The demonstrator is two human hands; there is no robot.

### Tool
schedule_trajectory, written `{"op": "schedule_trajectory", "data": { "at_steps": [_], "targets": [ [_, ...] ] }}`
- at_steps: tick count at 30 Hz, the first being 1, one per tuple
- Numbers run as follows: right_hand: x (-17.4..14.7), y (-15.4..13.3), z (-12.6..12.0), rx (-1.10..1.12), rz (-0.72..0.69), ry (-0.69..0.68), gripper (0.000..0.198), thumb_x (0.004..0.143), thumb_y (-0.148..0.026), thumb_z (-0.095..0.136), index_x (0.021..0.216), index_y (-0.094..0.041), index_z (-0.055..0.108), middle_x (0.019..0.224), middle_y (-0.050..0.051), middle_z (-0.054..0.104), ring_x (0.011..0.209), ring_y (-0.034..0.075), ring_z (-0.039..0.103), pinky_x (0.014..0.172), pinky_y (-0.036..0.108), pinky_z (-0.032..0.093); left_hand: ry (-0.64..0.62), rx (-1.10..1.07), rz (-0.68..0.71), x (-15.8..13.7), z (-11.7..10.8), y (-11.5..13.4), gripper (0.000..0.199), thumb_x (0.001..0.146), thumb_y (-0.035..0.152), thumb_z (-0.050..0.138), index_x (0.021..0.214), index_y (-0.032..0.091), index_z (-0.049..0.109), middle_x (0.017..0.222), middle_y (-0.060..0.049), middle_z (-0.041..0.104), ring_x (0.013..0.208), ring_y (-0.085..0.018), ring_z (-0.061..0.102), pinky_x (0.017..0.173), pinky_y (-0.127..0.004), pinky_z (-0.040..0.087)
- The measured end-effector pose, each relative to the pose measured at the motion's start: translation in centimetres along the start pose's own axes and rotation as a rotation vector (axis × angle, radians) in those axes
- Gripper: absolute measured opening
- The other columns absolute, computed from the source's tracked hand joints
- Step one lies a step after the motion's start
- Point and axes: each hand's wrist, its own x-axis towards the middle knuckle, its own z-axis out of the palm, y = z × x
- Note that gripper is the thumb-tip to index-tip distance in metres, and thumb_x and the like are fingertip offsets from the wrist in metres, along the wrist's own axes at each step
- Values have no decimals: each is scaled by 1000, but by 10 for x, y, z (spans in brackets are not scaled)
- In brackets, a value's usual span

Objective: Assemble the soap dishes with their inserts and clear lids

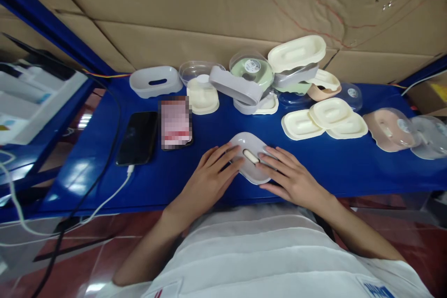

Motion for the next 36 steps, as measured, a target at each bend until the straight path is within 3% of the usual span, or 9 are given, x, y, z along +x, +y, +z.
{"op": "schedule_trajectory", "data": {
  "at_steps": [6,11,14,17,19,22,26,31,36],
  "targets": [
    [0,28,-32,-34,88,11,60,109,-33,60,166,-25,45,161,13,60,153,31,53,125,56,46,84,92,13,-2,-7,5,20,104,23,71,124,25,75,126,-8,78,119,-29,68,104,-49,51],
    [26,73,-60,-285,208,121,39,110,-25,52,146,-17,66,138,15,75,130,32,69,109,48,52,92,91,7,-3,-9,6,16,103,28,72,119,24,74,122,-11,75,119,-31,66,107,-53,47],
    [54,98,-54,-461,207,39,40,112,-29,47,140,-12,69,122,17,78,114,33,72,97,46,52,87,56,2,-4,-8,5,18,103,27,72,121,23,73,136,-15,69,129,-33,62,112,-57,45],
    [81,116,-36,-616,216,-54,49,112,-36,46,151,-9,61,106,17,77,96,32,71,83,43,49,67,38,-1,-4,-7,4,20,104,24,69,124,23,72,145,-16,65,134,-33,60,115,-58,46],
    [95,124,-25,-681,237,-72,53,113,-35,43,156,-8,56,103,17,75,92,32,68,79,42,46,58,37,-7,-5,-8,4,20,104,23,69,125,23,71,146,-16,65,135,-33,61,115,-58,47],
    [109,133,-21,-686,256,-54,47,113,-27,36,147,-8,62,103,18,74,95,32,67,80,42,44,53,29,-8,-6,-7,4,21,104,22,69,125,22,70,147,-16,64,135,-33,61,116,-60,48],
    [117,137,-33,-612,394,66,36,107,-33,45,125,-13,69,114,18,73,104,34,66,80,40,48,64,0,-3,-6,-6,3,23,104,20,69,127,20,69,149,-17,60,137,-35,60,117,-64,49],
    [111,139,-48,-499,614,213,27,97,-34,54,117,-18,63,113,13,76,94,30,71,74,37,50,72,-49,-10,-6,-5,2,24,104,17,68,128,17,66,153,-19,54,145,-35,54,122,-63,50],
    [82,137,-60,-369,533,474,27,101,-31,50,125,-20,58,113,11,76,94,27,76,80,41,56,72,-96,-29,-7,-4,1,26,104,17,68,130,16,64,155,-20,51,147,-35,52,119,-58,55]
  ]
}}
